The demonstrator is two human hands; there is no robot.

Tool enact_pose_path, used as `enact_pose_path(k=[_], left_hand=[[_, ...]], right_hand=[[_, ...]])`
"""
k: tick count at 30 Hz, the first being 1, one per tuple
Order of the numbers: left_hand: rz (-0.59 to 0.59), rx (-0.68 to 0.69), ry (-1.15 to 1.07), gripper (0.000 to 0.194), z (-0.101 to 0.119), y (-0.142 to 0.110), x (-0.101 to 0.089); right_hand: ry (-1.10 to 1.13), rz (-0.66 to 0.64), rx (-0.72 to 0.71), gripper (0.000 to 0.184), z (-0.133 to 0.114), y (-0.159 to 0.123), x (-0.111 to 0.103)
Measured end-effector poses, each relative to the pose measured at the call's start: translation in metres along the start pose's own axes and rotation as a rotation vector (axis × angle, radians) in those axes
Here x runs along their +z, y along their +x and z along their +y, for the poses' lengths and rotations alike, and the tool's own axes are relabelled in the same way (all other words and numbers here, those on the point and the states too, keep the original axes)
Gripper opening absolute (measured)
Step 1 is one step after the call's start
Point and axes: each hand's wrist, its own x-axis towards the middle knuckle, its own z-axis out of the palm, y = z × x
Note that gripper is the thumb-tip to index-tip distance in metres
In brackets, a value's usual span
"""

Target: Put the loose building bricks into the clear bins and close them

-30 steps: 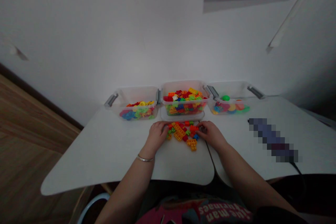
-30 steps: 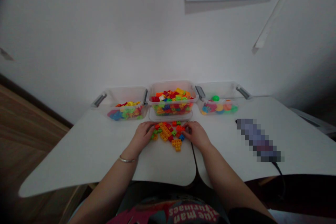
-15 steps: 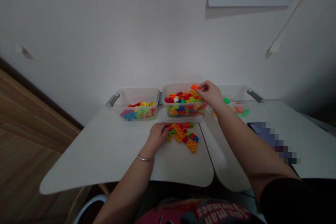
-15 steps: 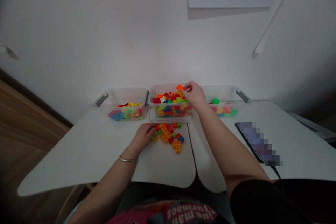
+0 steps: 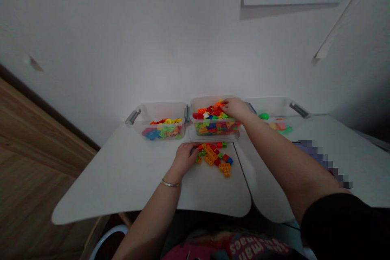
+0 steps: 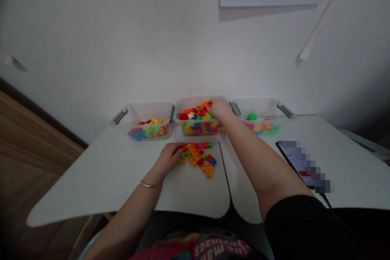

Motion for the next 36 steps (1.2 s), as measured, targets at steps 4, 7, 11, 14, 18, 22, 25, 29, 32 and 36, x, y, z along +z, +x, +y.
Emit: enact_pose_path(k=[4, 7, 11, 14, 18, 22, 25, 29, 32, 36], left_hand=[[-0.005, 0.002, 0.0, 0.029, 0.001, 0.0, -0.001], [-0.005, 0.007, 0.004, 0.029, 0.0, 0.001, 0.0], [-0.015, 0.014, -0.016, 0.029, -0.001, 0.001, 0.001], [-0.011, 0.009, -0.01, 0.029, -0.002, 0.0, 0.001], [0.001, -0.008, 0.006, 0.029, 0.001, 0.0, 0.0], [0.007, -0.013, -0.005, 0.029, 0.002, 0.0, -0.001], [0.006, -0.004, -0.005, 0.029, -0.001, 0.0, 0.001], [0.024, 0.001, -0.002, 0.029, -0.002, 0.0, 0.002], [0.018, 0.006, 0.0, 0.029, -0.001, 0.0, 0.001], [0.003, 0.015, -0.007, 0.03, -0.001, 0.0, 0.0]], right_hand=[[0.103, 0.255, -0.079, 0.026, -0.007, -0.01, -0.008], [0.272, 0.434, -0.214, 0.023, -0.016, -0.033, -0.017], [0.513, 0.449, -0.343, 0.018, -0.027, -0.09, -0.013], [0.547, 0.296, -0.395, 0.015, -0.023, -0.136, 0.007], [0.511, 0.101, -0.245, 0.018, 0.0, -0.173, 0.041], [0.465, -0.009, -0.114, 0.023, 0.022, -0.186, 0.059], [0.427, -0.069, -0.124, 0.027, 0.028, -0.191, 0.061], [0.439, -0.125, -0.127, 0.024, 0.028, -0.192, 0.063], [0.435, -0.12, -0.097, 0.024, 0.026, -0.191, 0.065], [0.4, -0.098, -0.079, 0.027, 0.024, -0.19, 0.065]])
